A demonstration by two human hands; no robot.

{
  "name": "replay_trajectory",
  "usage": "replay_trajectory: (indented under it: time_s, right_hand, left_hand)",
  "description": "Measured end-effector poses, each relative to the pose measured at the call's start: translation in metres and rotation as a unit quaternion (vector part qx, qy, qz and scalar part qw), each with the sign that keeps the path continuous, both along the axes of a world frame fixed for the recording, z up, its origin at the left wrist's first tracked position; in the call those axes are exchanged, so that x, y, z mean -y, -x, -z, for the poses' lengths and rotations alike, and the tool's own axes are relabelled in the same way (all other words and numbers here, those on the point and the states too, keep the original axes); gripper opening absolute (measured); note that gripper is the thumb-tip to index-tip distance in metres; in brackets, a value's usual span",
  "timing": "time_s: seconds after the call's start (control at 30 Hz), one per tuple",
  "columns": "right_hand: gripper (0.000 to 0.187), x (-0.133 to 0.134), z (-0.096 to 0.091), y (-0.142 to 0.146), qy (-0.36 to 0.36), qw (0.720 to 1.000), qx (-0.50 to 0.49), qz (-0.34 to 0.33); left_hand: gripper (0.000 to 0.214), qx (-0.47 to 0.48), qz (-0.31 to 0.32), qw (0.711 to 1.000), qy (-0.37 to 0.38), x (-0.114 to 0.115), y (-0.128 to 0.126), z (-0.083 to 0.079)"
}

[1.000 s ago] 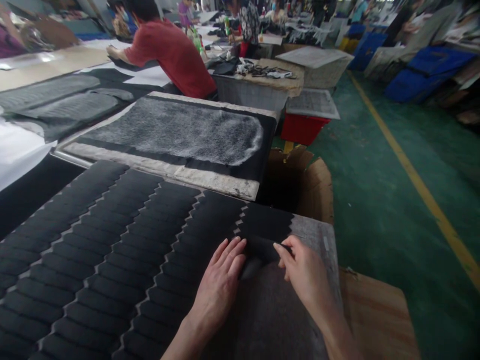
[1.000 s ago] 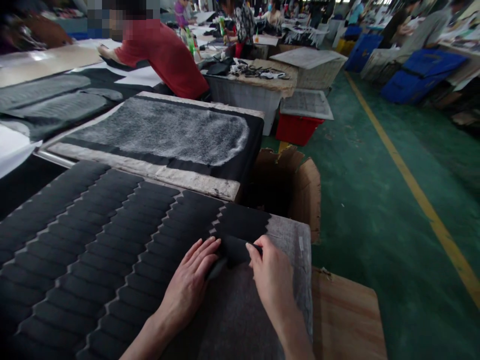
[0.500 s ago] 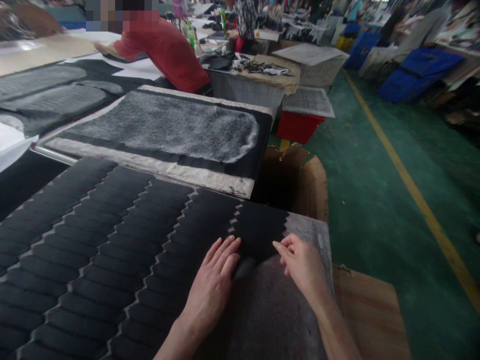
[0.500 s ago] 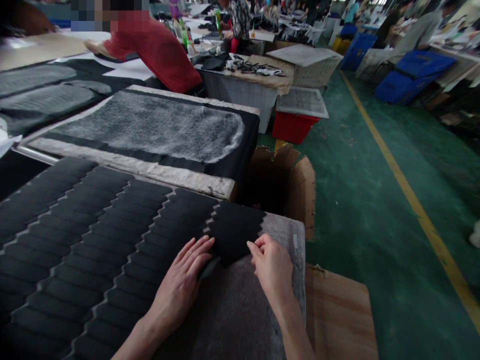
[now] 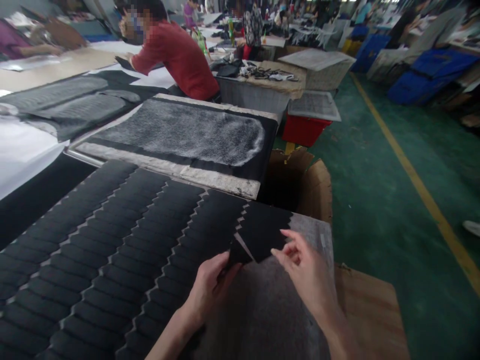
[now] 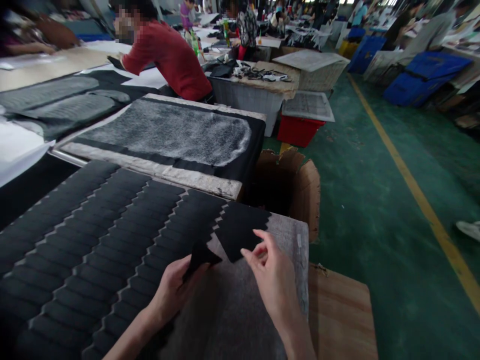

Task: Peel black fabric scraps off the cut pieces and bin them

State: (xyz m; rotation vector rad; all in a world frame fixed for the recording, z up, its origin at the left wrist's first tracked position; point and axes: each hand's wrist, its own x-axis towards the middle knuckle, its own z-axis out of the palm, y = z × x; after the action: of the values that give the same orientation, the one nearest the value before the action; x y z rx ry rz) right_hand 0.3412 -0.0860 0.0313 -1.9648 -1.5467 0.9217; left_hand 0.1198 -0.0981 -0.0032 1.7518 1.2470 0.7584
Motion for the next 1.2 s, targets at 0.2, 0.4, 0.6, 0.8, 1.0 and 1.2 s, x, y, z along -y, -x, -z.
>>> replay_trajectory:
  time_s: [0.2, 0.4, 0.6, 0.8, 1.0, 1.2]
  right_hand:
    - [0.027, 0.016, -0.004, 0.017, 0.052, 0.972, -0.213, -0.084]
    - [0.022, 0.01, 0.012, 0.011, 0.078, 0.972, -0.219, -0.022]
    - [0.026, 0.005, 0.03, 0.009, 0.085, 0.982, -0.165, 0.015]
    - [0.033, 0.004, 0.042, 0.008, 0.101, 0.98, -0.168, 0.046]
    - [0.032, 0.001, 0.042, 0.003, 0.133, 0.976, -0.17, 0.034]
    - [0.029, -0.003, 0.045, 0.0, 0.149, 0.97, -0.187, 0.043]
  left_hand:
    - [0.025, -0.017, 0.08, 0.979, 0.185, 0.017, -0.009, -0.011]
    - [0.028, 0.059, -0.094, 0.952, 0.286, 0.008, -0.01, 0.0]
    - [0.028, 0.135, -0.144, 0.945, 0.262, -0.004, -0.011, 0.002]
    - [0.027, 0.14, -0.141, 0.952, 0.233, -0.007, -0.009, 0.006]
    - [0.029, 0.128, -0.137, 0.954, 0.233, -0.003, -0.01, 0.008]
    - [0.024, 0.084, -0.102, 0.969, 0.209, 0.002, -0.01, 0.001]
